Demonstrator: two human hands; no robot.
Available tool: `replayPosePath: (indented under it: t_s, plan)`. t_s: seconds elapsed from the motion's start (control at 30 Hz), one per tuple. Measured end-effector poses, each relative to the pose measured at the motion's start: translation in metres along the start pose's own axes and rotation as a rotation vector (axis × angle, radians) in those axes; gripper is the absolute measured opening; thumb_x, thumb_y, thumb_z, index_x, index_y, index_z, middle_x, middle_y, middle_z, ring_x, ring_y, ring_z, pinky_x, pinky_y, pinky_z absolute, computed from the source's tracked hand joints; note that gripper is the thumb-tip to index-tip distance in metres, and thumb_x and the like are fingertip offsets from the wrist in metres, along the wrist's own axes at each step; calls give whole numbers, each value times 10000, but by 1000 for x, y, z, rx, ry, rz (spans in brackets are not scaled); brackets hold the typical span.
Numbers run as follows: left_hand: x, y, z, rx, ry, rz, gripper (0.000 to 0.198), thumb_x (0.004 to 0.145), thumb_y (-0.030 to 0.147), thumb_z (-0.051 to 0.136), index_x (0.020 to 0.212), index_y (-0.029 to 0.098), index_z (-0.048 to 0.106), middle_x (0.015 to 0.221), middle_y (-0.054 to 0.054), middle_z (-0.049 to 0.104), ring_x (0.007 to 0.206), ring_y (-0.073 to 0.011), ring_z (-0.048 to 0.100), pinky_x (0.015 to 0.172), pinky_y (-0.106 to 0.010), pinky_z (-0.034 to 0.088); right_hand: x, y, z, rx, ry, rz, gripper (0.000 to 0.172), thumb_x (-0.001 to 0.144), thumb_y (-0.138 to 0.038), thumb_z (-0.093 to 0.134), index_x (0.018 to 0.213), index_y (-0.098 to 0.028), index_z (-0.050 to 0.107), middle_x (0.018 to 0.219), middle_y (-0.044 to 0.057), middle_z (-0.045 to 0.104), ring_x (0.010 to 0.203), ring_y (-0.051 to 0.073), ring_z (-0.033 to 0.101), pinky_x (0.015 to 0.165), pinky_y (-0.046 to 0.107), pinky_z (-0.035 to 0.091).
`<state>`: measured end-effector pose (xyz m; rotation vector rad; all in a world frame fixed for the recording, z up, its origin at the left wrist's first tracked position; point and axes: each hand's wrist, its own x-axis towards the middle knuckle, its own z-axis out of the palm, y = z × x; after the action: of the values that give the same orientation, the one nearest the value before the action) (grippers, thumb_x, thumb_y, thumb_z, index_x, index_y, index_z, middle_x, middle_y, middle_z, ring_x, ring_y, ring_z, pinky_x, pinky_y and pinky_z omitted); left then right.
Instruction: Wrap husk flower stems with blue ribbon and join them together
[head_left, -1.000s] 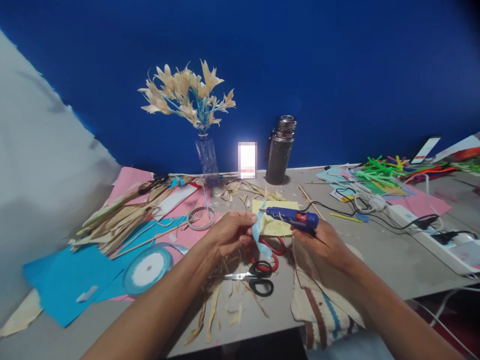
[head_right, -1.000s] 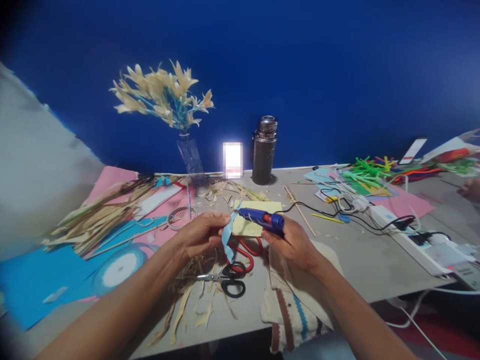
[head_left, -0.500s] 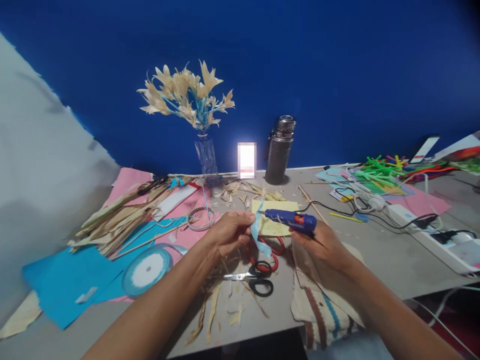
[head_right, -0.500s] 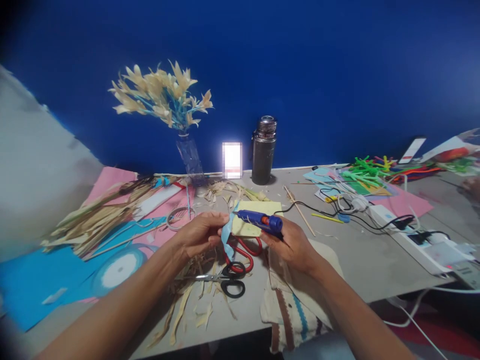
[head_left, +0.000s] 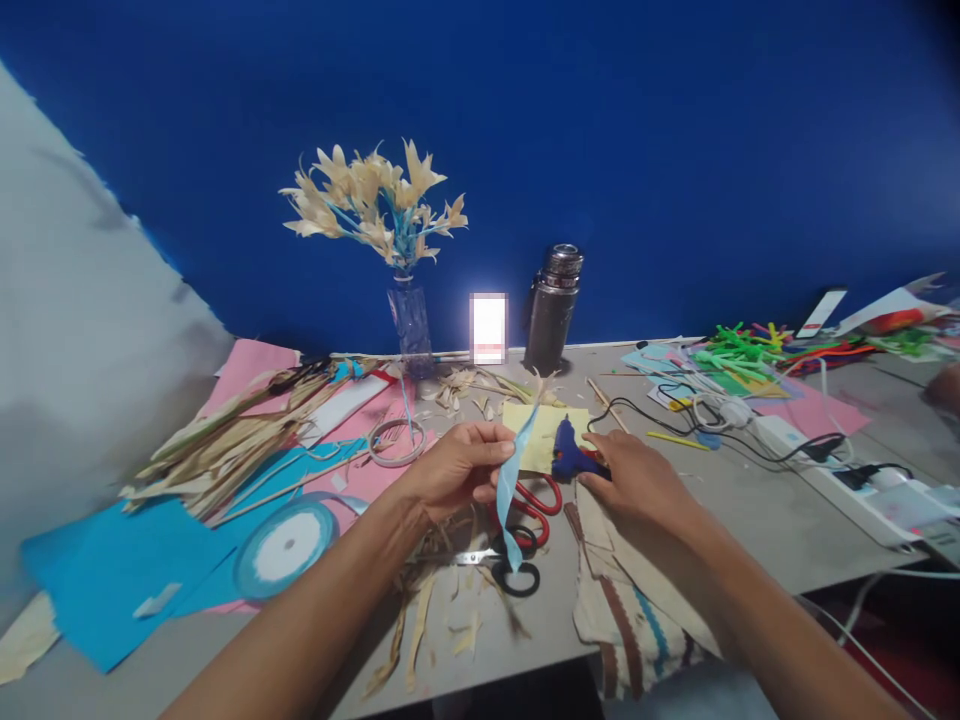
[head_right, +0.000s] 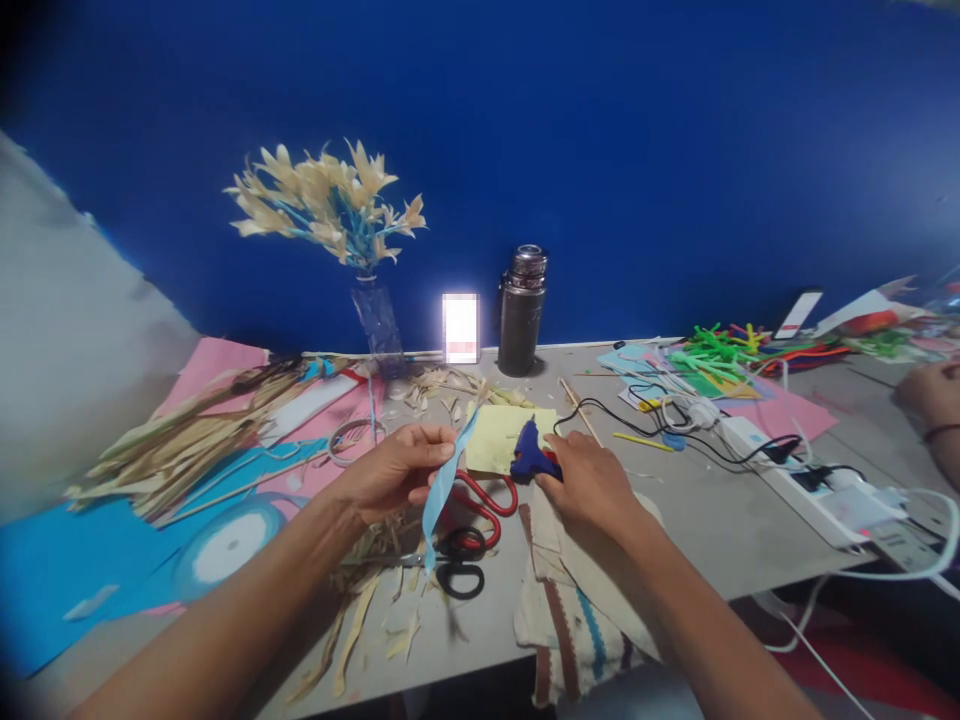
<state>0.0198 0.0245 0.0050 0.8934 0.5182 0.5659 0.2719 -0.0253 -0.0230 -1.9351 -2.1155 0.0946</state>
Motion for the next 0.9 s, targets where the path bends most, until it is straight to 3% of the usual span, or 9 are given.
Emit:
replayPosePath:
  t_s: [0.07,0.17,0.27,0.33,0.5,0.63,0.77,0.9]
  plan:
    - [0,-2,1,13,0,2,255,676,277,828,727,103,649,499,20,527,351,-25,387,335,-134,253,2,-2,-8,231,38,-26,257,832,-331,629,1026,-190,722,961,108,688,901,261,618,761,331,427]
    - [1,-7,5,75,107,95,259,690,298,814,758,117,642,515,22,555,340,-29,390,335,-143,276,5,-13,-22,676,77,13,254,869,-399,596,847,-186,732,852,67,702,769,207,620,688,300,449]
    - [3,-11,8,173,230,234,229,726,300,781,760,129,633,524,31,559,351,-39,414,342,-148,300,4,-31,-29,858,151,86,279,837,-430,641,733,-178,703,699,29,665,648,170,569,608,283,425]
    - [3,-13,10,201,258,267,218,732,298,772,759,135,630,518,40,547,359,-46,426,346,-151,310,1,-43,-27,924,158,98,284,832,-438,650,759,-172,716,708,32,674,644,163,561,606,282,424]
    - [2,-14,13,143,233,244,245,700,299,797,743,132,623,514,42,543,353,-42,415,338,-151,294,1,-62,-11,1145,149,152,316,808,-467,682,873,-166,755,780,67,720,671,166,583,587,273,427]
    - [1,-11,12,-8,103,125,273,662,287,831,764,123,637,515,46,542,340,-18,353,340,-148,234,14,-56,-11,1296,212,216,254,744,-403,758,820,-161,760,721,41,686,563,106,485,523,243,374]
    - [-1,-11,10,-54,13,38,312,617,278,867,754,90,659,563,15,564,419,-31,428,391,-153,274,22,-49,-18,1477,25,180,268,675,-378,825,815,-157,767,698,23,649,545,88,454,490,226,341]
    - [-2,-15,13,-80,-36,-1,318,603,282,875,760,100,668,582,5,588,467,-65,495,453,-179,358,19,-51,-23,1651,-164,119,284,649,-378,851,821,-168,764,727,20,639,618,106,527,555,231,410]
